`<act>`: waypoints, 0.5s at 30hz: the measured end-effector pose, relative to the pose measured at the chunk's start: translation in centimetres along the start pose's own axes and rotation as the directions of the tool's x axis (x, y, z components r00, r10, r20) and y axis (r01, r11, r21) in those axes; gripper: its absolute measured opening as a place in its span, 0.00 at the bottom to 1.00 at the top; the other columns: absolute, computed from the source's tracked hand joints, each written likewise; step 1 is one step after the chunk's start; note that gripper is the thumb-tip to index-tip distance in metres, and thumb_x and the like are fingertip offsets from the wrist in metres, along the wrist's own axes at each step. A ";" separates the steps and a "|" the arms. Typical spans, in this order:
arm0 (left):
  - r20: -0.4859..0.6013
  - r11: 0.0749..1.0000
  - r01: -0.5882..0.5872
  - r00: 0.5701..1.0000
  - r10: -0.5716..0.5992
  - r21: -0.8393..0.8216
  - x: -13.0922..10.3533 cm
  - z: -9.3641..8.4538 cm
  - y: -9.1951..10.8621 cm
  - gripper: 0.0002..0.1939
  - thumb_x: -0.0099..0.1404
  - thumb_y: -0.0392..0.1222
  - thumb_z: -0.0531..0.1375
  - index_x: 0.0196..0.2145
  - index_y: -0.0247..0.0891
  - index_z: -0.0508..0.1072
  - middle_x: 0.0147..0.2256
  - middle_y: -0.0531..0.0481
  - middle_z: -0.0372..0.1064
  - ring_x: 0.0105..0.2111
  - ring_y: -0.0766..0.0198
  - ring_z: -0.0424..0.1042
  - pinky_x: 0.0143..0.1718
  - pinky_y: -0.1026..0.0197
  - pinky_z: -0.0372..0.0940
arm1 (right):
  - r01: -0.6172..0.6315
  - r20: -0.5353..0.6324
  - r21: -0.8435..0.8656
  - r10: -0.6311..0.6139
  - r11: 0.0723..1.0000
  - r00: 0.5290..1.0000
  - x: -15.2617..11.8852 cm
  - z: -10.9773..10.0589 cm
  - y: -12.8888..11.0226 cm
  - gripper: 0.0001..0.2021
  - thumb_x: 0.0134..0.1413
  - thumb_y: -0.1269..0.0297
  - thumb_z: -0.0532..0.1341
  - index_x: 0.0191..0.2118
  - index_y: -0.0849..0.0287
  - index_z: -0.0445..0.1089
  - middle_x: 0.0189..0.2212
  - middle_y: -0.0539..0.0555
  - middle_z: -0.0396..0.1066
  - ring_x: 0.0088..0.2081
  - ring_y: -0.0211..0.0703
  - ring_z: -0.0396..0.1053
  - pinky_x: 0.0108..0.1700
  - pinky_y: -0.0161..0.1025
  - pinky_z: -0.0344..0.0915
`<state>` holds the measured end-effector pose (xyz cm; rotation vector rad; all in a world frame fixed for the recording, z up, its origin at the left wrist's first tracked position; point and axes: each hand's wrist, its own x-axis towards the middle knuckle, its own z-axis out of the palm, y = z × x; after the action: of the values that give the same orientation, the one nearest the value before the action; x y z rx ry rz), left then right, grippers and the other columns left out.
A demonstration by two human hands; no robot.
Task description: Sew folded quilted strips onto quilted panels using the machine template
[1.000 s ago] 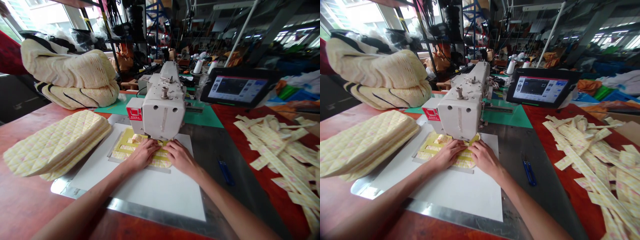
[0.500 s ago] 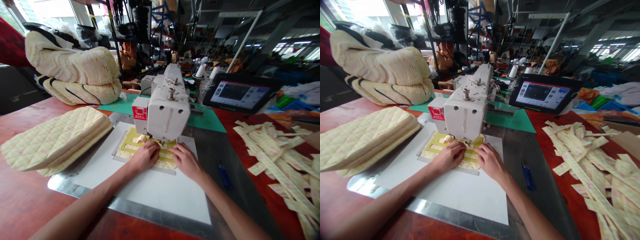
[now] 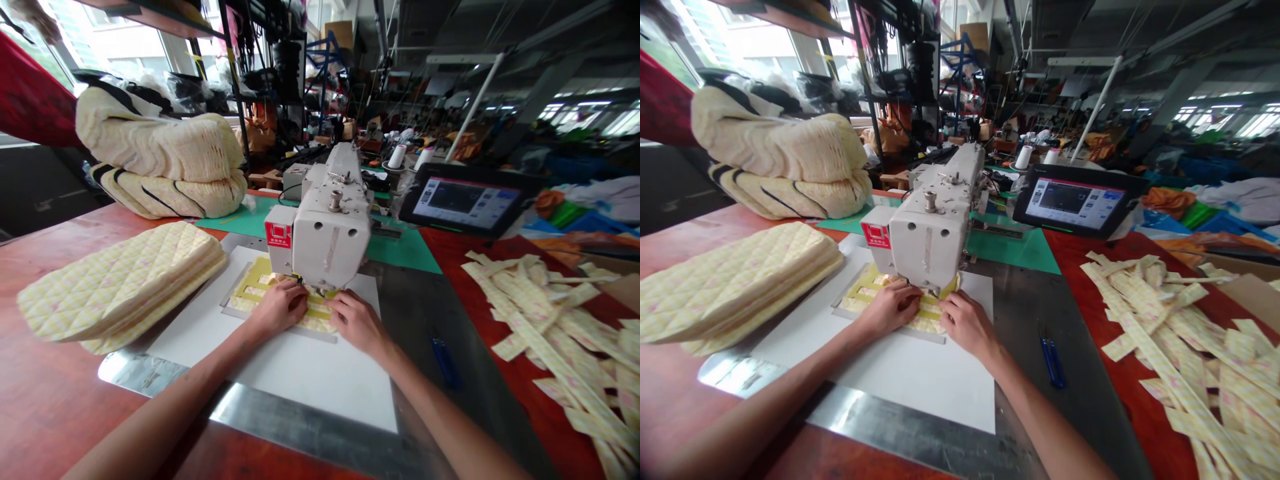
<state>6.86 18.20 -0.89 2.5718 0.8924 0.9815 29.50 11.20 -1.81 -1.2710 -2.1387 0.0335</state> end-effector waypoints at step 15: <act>0.069 0.991 0.040 0.997 -0.031 -0.126 -1.1 0.2 2.0 0.11 0.67 0.32 0.57 0.42 0.36 0.78 0.41 0.43 0.76 0.40 0.58 0.75 0.43 0.58 0.70 | -0.053 0.044 0.000 0.053 0.999 0.998 -2.2 -1.0 -0.6 0.15 0.62 0.78 0.55 0.43 0.55 0.77 0.36 0.54 0.72 0.40 0.46 0.73 0.45 0.41 0.72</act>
<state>7.22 15.94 -0.76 2.4581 0.8274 0.9058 30.26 8.83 -1.94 -1.3376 -2.1416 0.0863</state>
